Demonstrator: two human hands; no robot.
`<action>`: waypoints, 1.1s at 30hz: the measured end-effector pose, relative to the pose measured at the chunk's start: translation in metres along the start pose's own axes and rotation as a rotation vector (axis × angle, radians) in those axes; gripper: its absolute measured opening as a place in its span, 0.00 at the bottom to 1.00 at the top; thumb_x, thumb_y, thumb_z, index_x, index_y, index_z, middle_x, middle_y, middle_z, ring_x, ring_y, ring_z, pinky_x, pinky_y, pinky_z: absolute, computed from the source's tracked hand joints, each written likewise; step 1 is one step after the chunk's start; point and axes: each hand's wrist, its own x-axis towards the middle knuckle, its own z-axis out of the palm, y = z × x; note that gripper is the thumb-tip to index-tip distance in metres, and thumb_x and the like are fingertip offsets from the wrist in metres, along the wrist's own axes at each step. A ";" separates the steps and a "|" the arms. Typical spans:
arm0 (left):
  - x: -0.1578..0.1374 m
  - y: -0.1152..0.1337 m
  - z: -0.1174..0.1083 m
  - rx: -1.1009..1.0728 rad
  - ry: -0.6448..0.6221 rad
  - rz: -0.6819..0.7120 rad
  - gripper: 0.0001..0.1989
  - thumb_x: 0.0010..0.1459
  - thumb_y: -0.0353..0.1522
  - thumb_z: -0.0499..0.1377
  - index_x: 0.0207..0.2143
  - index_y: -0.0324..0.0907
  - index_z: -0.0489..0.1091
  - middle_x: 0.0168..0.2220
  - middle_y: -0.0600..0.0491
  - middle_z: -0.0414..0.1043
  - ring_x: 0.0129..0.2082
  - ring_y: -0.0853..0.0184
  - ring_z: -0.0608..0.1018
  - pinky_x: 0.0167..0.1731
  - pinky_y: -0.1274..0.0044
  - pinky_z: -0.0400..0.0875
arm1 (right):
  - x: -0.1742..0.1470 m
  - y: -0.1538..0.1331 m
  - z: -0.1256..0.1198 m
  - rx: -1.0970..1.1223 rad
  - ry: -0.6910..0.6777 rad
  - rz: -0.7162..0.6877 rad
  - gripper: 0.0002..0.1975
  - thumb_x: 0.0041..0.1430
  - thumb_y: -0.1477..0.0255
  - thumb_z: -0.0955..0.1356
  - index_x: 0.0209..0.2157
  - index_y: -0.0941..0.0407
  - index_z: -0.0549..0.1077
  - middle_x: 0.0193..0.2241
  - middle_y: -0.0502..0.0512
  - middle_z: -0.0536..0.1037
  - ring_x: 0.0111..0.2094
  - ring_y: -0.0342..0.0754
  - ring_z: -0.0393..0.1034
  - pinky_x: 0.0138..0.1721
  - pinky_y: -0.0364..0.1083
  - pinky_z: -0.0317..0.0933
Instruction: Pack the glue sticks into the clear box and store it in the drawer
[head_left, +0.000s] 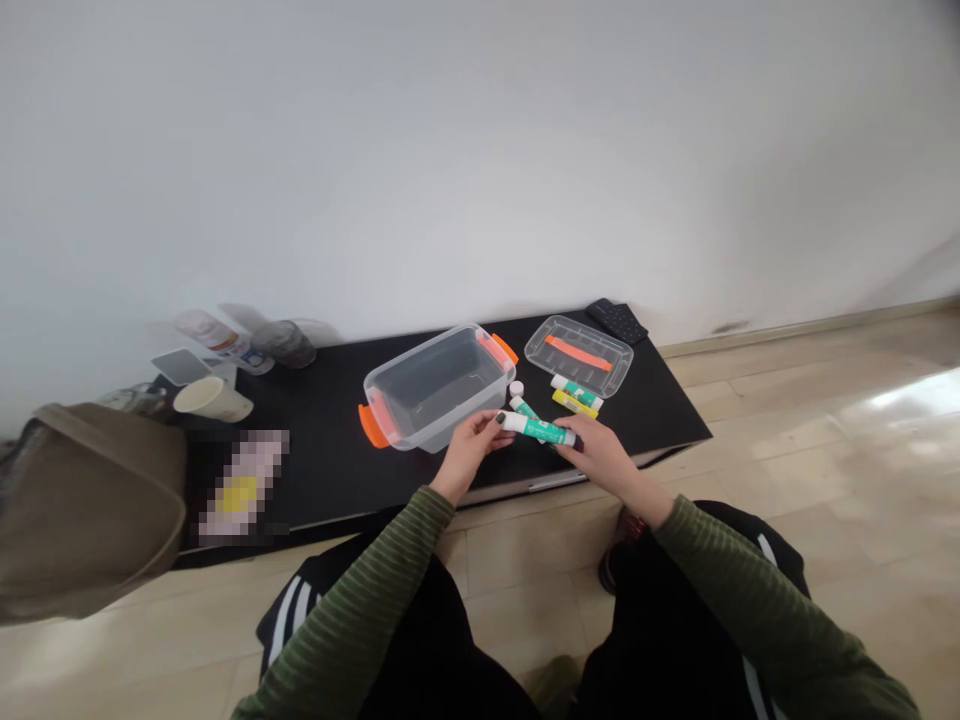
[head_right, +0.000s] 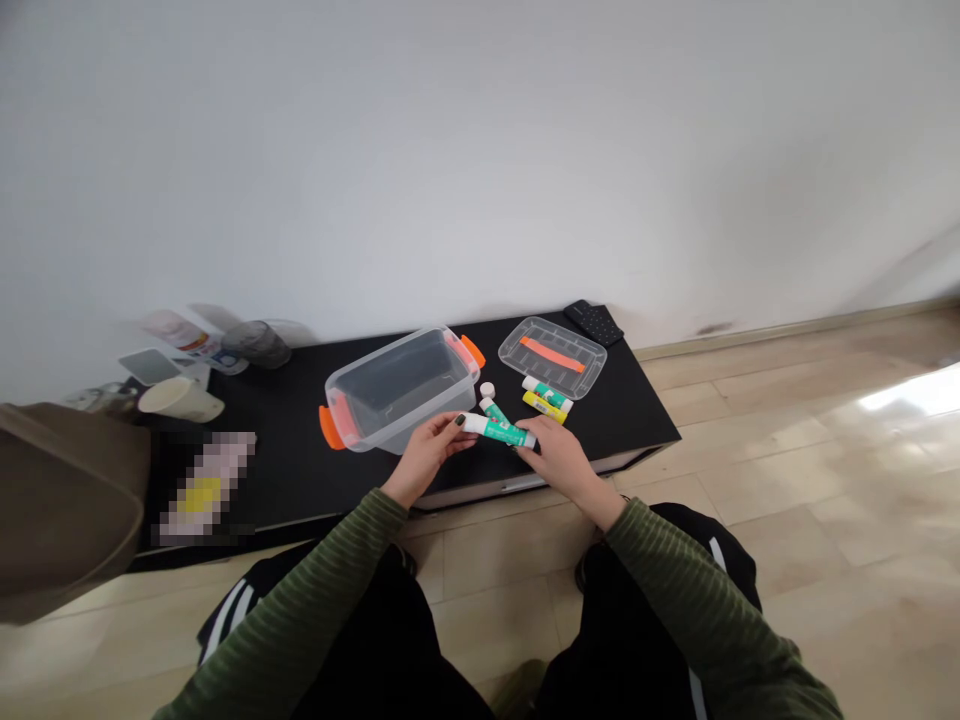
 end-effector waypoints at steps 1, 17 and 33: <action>0.000 0.000 0.000 0.008 -0.002 -0.007 0.22 0.51 0.42 0.69 0.42 0.35 0.74 0.37 0.47 0.79 0.35 0.66 0.81 0.45 0.69 0.77 | 0.000 0.000 0.000 0.004 -0.004 0.003 0.16 0.58 0.73 0.68 0.49 0.55 0.73 0.45 0.58 0.77 0.48 0.51 0.71 0.51 0.48 0.63; -0.001 0.001 0.006 0.015 -0.019 -0.038 0.25 0.42 0.41 0.74 0.39 0.36 0.77 0.36 0.49 0.80 0.37 0.66 0.81 0.47 0.70 0.77 | -0.003 0.006 0.002 0.196 -0.022 0.112 0.17 0.53 0.71 0.71 0.46 0.55 0.80 0.37 0.54 0.82 0.34 0.47 0.75 0.39 0.43 0.65; 0.022 -0.005 0.022 0.569 -0.099 0.184 0.20 0.58 0.40 0.61 0.50 0.39 0.74 0.42 0.46 0.79 0.37 0.63 0.80 0.32 0.74 0.76 | 0.007 0.009 -0.016 -0.171 -0.208 0.165 0.13 0.58 0.71 0.68 0.45 0.55 0.77 0.37 0.54 0.81 0.38 0.48 0.73 0.38 0.43 0.59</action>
